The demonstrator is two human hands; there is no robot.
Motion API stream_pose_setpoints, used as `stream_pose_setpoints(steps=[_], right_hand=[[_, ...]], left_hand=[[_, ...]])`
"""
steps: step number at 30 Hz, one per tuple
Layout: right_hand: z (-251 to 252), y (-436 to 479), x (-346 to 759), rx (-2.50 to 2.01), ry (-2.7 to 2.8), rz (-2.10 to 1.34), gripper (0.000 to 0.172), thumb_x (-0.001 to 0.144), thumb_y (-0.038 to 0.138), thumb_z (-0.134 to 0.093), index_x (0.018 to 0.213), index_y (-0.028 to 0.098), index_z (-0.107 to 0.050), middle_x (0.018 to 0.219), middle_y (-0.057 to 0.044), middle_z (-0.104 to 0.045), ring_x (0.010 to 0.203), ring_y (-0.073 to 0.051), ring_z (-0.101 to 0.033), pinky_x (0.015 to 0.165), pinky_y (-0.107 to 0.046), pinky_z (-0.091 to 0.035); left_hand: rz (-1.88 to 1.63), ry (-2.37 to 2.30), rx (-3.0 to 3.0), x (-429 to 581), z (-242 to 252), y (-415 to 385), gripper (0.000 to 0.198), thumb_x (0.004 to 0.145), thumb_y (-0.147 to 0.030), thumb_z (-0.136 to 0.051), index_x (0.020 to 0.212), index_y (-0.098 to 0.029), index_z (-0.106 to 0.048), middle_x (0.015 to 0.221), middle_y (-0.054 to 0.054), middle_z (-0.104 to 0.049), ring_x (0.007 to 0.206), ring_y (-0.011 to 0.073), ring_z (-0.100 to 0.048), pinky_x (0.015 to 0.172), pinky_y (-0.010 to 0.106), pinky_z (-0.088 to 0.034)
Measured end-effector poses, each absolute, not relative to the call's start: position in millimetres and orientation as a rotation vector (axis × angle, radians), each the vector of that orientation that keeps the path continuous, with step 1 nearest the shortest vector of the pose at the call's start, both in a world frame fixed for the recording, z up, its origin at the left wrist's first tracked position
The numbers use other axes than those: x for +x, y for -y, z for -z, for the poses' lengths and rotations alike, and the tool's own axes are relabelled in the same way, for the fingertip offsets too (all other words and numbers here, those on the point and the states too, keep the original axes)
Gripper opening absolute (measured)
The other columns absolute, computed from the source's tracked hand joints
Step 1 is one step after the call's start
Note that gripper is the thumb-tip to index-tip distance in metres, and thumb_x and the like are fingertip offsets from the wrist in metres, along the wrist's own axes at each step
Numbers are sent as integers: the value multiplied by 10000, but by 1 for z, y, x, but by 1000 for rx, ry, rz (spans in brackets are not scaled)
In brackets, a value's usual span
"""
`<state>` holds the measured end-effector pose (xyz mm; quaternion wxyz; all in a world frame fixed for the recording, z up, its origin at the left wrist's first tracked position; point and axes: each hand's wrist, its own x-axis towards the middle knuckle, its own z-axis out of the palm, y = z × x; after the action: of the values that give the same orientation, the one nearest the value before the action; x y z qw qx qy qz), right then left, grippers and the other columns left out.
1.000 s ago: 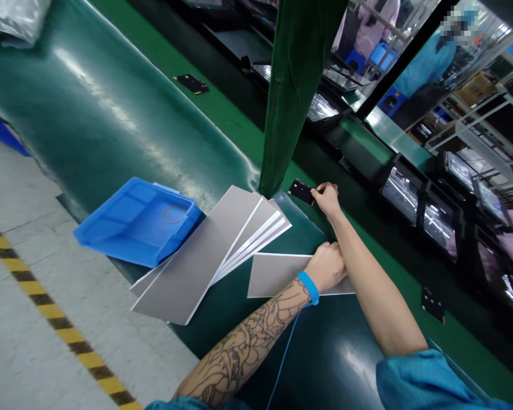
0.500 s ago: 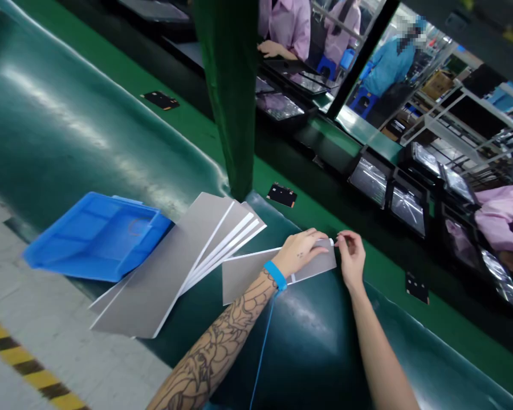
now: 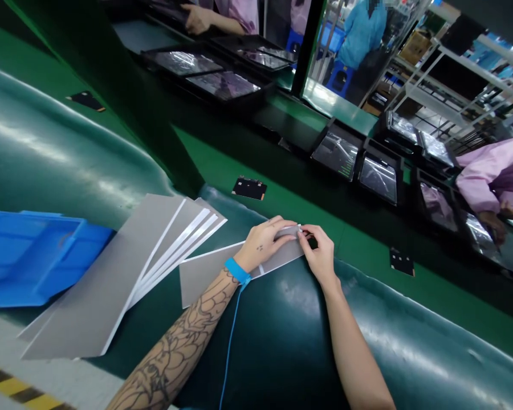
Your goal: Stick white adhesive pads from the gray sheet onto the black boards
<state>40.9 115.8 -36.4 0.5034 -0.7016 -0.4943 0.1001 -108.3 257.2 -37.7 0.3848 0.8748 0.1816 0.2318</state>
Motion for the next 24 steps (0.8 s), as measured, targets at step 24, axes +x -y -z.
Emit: stream_pose_setpoints(steps=[24], right_hand=[[40, -116, 46, -1782, 1207, -257, 141, 1086, 374, -578, 1084, 270, -672, 1158, -89, -656, 1057, -259, -650, 830, -406, -544]], left_hand=[[-549, -379, 2484, -107, 41, -252, 245, 1106, -336, -590, 1321, -245, -665, 1151, 41, -730, 1056, 218, -716, 913, 327, -571]])
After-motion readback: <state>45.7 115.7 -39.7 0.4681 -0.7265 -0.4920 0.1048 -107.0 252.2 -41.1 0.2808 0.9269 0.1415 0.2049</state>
